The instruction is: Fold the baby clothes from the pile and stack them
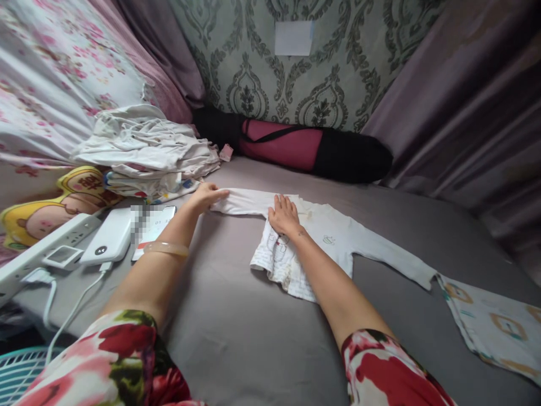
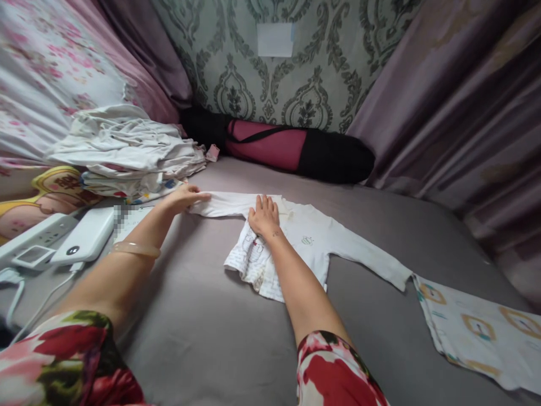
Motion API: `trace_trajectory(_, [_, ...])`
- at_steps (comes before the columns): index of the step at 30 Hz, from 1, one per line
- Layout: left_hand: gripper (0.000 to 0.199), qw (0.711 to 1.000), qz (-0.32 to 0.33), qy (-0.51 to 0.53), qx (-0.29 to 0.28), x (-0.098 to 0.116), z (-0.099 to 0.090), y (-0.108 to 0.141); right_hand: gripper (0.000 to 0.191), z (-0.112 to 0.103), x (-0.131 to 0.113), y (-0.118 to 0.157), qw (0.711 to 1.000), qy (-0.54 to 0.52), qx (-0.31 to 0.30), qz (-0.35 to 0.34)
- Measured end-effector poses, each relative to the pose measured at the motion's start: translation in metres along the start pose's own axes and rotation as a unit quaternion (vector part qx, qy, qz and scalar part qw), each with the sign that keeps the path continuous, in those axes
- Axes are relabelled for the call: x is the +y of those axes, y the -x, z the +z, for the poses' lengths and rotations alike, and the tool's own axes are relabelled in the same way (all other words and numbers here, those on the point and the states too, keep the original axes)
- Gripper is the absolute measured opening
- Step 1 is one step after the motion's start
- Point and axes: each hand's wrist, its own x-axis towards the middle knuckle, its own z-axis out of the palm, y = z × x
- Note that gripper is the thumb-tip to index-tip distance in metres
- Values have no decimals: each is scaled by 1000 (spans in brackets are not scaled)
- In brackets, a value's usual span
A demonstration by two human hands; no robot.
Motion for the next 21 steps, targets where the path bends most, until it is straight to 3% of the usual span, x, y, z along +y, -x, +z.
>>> trace_trajectory(3, [35, 997, 26, 18, 72, -1, 6, -3, 66, 3, 1, -1, 1000, 1, 2, 5])
trace_trajectory(7, [40, 973, 66, -146, 165, 0, 15, -8, 66, 7, 2, -2, 1000, 3, 25, 5])
trace_trajectory(10, [45, 945, 72, -279, 153, 4, 18, -3, 65, 8, 1, -1, 999, 5, 37, 3])
trace_trajectory(13, [45, 929, 54, -342, 130, 7, 19, 2, 64, 7, 0, 1, 999, 9, 38, 2])
trace_trajectory(18, [44, 936, -3, -326, 135, 8, 23, 3, 63, 2, -4, 5, 1000, 3, 18, 8])
trace_trajectory(21, [50, 936, 8, -300, 185, 15, 21, 13, 64, -11, -7, 8, 999, -28, -20, 14])
